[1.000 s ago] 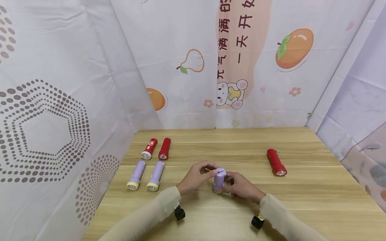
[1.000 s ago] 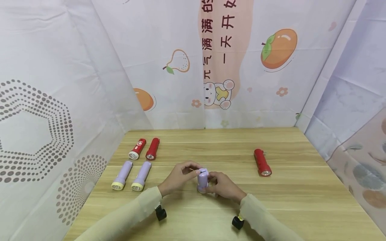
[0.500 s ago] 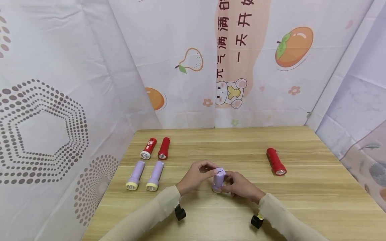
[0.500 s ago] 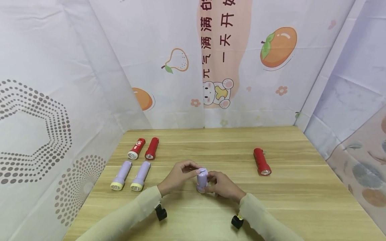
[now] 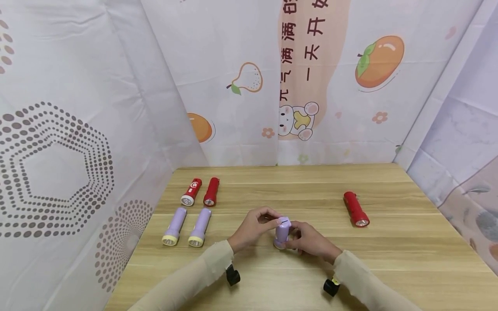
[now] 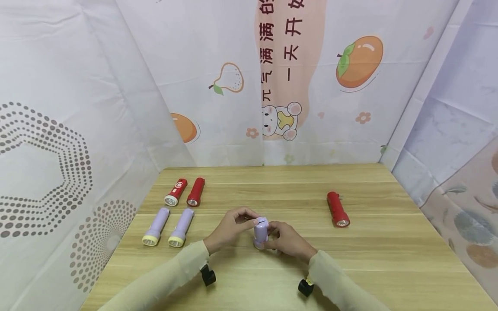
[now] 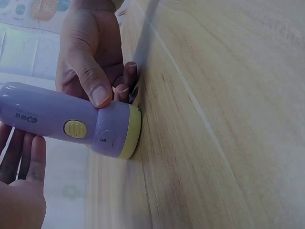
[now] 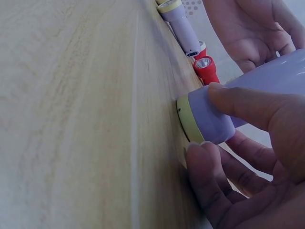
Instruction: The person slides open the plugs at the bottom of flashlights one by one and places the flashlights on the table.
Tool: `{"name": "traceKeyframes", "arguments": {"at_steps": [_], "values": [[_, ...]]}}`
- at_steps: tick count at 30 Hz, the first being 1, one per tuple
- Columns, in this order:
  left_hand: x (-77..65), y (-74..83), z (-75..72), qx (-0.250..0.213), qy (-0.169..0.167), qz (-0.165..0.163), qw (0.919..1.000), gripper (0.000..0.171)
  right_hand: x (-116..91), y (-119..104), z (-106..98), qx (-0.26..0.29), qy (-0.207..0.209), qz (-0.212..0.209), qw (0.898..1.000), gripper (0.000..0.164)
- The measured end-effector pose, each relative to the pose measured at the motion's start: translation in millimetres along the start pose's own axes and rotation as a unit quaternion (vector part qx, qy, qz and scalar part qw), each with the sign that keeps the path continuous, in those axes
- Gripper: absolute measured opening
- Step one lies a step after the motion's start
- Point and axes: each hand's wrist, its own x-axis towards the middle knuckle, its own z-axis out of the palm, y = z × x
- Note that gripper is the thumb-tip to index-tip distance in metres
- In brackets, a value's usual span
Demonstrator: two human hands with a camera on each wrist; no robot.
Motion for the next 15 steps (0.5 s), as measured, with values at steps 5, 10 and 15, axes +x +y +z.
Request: {"name": "traceKeyframes", "arguments": {"at_steps": [5, 10, 15], "values": [[4.5, -18.2, 0.4, 0.003, 0.005, -0.008, 1.0000, 0.016, 1, 3, 1, 0.002, 0.004, 0.002, 1.000, 0.044], [4.8, -20.2, -0.2, 0.002, 0.004, -0.014, 0.9999, 0.017, 1, 3, 1, 0.003, 0.003, 0.006, 1.000, 0.044], [4.9, -17.5, -0.3, -0.008, -0.001, -0.015, 0.9999, 0.018, 1, 3, 0, 0.005, 0.000, 0.007, 1.000, 0.045]]}}
